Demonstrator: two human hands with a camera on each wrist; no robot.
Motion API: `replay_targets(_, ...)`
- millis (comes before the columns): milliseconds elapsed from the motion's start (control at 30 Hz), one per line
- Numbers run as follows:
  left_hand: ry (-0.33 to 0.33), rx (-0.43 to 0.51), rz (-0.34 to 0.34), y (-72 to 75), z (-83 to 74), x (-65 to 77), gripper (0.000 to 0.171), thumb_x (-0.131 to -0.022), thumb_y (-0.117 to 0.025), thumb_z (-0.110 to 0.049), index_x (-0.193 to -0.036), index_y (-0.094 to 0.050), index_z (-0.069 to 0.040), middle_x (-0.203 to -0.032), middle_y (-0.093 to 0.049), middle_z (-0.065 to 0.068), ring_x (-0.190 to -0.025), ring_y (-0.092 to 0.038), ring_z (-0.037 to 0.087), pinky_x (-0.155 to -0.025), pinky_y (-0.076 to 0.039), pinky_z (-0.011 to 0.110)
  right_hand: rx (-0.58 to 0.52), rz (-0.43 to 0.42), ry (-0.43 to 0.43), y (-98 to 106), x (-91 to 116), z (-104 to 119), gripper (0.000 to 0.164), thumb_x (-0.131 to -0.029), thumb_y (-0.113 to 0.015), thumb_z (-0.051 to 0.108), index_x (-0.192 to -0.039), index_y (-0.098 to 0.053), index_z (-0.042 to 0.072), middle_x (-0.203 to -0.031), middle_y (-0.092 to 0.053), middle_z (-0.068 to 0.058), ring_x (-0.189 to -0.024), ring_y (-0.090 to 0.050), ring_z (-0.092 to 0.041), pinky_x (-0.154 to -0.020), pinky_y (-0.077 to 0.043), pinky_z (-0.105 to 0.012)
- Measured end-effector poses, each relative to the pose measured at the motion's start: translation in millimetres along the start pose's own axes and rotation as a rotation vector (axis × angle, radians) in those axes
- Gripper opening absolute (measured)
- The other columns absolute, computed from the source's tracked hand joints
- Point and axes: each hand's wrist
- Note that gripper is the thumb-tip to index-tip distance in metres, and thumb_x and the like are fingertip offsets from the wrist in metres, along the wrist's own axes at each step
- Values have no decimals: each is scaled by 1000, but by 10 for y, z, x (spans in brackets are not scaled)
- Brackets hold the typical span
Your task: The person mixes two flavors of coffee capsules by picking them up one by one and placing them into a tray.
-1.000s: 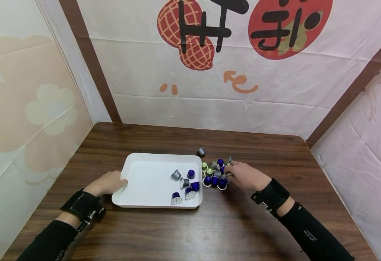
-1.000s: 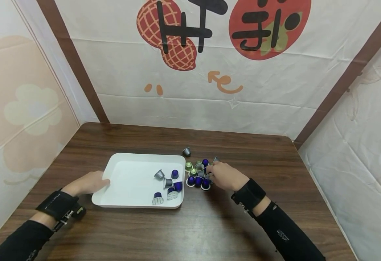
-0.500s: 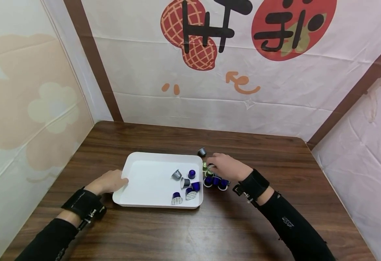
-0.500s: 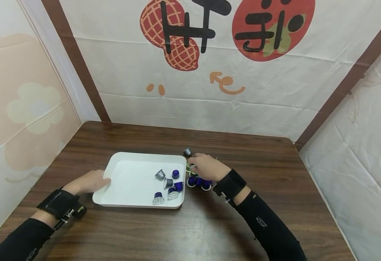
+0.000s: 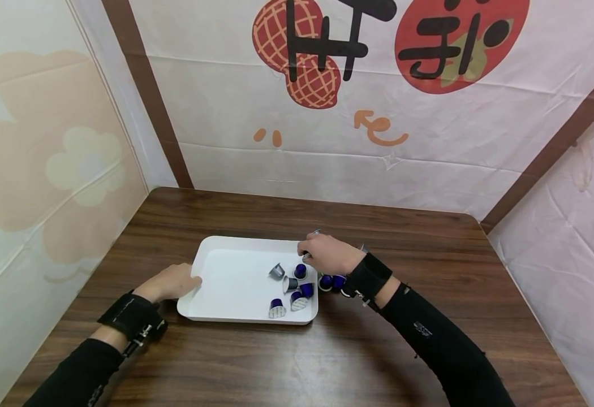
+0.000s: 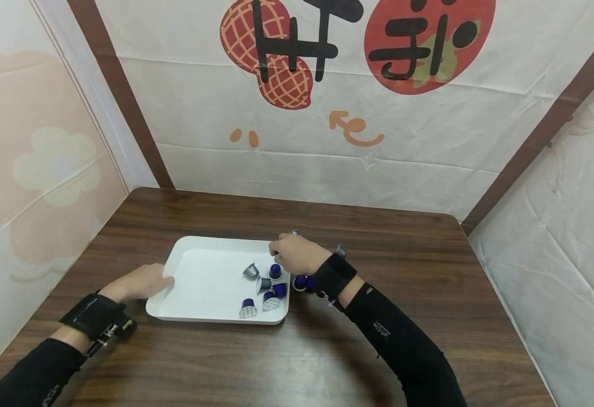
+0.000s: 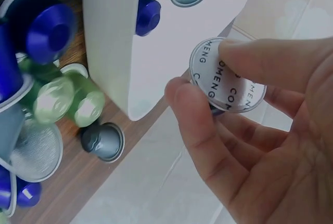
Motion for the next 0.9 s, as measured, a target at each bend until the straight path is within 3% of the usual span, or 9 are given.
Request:
replay_targets(400,-8,-12,-10,20,14,22,42,-94,-44,-17,-120,-52,15,-91,-63,13,-75,-57,20,-71,-46,38,19,24,64,-86,-309,76,20,-94,-56,11,-111,-64,6,-101,-57,-4,-84,-48,-13,-73,-43,-25)
replay_targets(900,-45,-21,-16,10,25,11,42,-94,-46,-19,-120,-53,13,-91,-63,11,-73,-56,19,-68,-45,35,45,81,-8,-177,-526,179,25,-96,-53,13,-118,-62,8,-110,-57,-6,-86,-51,-14,-75,-43,-26)
Point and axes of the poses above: each hand's wrist, its own x-axis away from the middle knuckle, its own y-axis out of the back of the hand, z = x × y
